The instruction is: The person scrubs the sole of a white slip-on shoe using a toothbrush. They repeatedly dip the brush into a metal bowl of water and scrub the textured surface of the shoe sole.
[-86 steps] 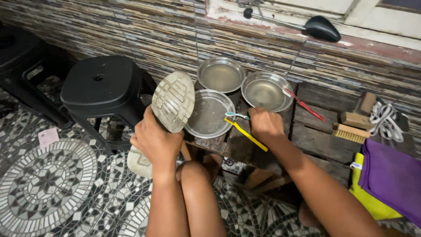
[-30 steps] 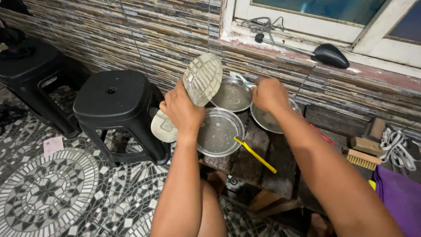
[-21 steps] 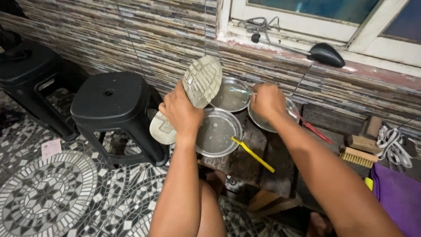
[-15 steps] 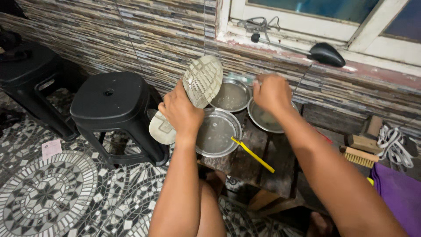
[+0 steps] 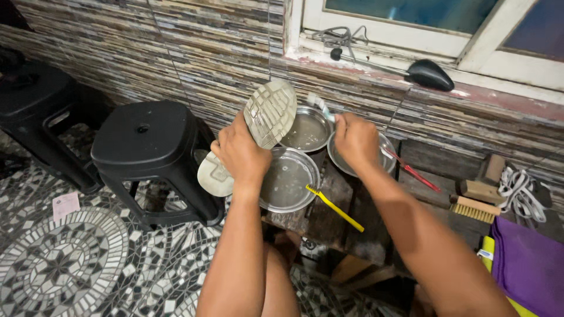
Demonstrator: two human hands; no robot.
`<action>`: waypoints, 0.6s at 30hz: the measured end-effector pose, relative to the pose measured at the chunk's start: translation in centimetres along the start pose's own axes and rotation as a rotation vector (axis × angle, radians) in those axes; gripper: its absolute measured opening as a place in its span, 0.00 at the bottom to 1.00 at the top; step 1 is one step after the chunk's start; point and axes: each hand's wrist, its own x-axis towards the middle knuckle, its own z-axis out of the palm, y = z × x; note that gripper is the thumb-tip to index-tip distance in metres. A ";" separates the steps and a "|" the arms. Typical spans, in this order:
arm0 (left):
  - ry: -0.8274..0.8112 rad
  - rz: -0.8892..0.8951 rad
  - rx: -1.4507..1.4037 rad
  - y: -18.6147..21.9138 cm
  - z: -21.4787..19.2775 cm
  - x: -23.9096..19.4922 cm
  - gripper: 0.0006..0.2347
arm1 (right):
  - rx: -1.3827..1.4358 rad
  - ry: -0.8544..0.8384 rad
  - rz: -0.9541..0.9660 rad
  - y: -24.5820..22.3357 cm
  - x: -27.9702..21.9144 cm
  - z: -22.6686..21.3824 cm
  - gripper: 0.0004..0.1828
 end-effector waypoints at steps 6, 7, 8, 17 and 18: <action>-0.062 -0.012 -0.009 -0.3 -0.3 0.0 0.29 | -0.001 -0.097 0.162 0.1 -2.0 2.0 0.25; -0.057 -0.014 -0.010 -0.3 -0.4 0.0 0.29 | 0.000 -0.094 0.156 1.3 -2.1 3.2 0.25; -0.064 -0.011 -0.011 -0.2 -0.5 0.0 0.29 | -0.043 -0.211 0.179 2.4 -2.2 4.4 0.24; 0.083 0.181 -0.013 3.2 -5.9 -0.8 0.33 | 0.201 -0.184 0.199 5.7 -3.4 -7.2 0.19; 0.093 0.230 -0.013 3.8 -6.6 -1.2 0.37 | 0.261 -0.181 0.266 5.9 -4.0 -9.9 0.18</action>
